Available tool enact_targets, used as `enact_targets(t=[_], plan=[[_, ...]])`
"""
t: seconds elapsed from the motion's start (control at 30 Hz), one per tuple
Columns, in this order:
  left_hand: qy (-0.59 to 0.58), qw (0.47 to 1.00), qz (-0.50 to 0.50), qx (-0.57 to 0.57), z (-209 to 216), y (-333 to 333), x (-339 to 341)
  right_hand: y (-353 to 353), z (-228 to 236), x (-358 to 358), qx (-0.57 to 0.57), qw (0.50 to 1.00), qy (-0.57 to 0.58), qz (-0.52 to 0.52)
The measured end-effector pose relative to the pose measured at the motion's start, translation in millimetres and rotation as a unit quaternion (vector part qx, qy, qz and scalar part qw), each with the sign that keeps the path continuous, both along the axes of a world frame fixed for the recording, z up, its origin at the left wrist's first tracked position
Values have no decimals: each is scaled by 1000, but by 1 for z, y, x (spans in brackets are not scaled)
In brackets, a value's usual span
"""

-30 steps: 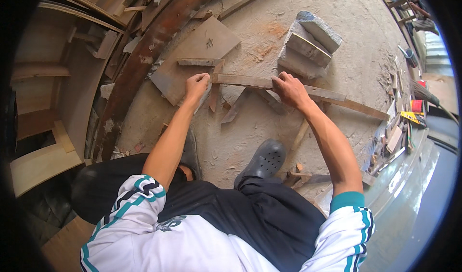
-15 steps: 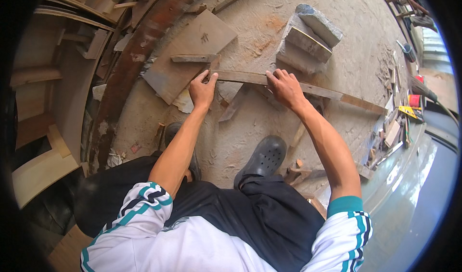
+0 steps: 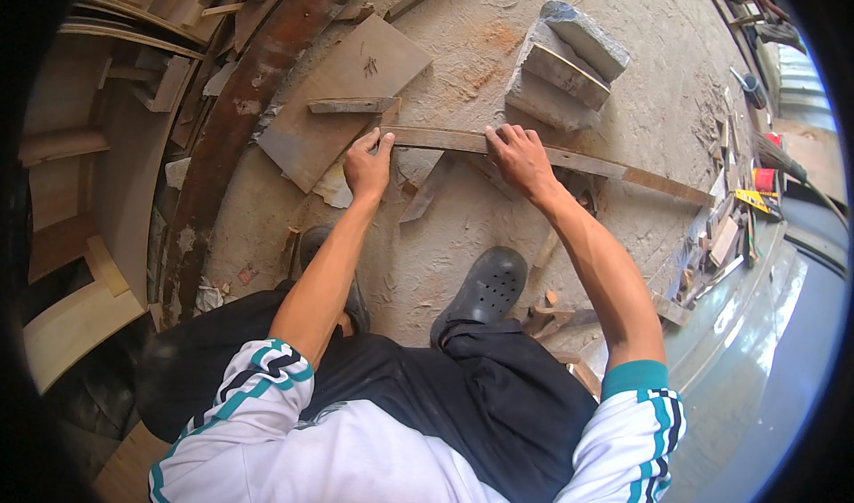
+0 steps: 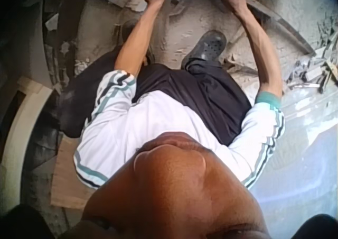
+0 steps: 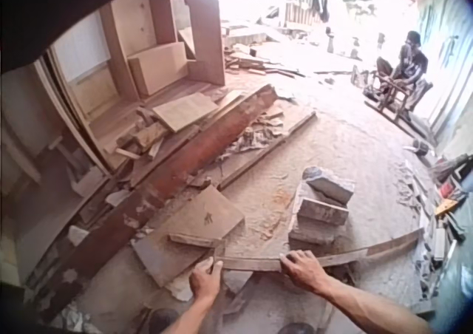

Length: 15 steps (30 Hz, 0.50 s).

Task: The person sits on the floor and assembles small wooden pieces into a frame-like structure. They repeatedly pick up, align, and place pieces together, occasionally using a long wooden stick to adjust or hold parts in place.

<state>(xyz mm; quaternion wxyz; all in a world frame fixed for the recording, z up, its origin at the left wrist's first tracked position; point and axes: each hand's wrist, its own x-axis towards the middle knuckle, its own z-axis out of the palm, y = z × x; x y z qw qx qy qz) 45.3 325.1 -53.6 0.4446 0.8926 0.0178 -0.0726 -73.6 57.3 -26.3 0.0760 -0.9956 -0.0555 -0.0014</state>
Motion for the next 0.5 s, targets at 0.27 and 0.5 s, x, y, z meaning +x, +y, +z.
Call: enact_targets(t=[0.27,0.5], plan=[[33,999,-11,15,6,3,7,0,-6,0,16,999,-33,-2],[81,996,-20,13,12,5,16,-17,4,-8,21,1000,-13,-15]])
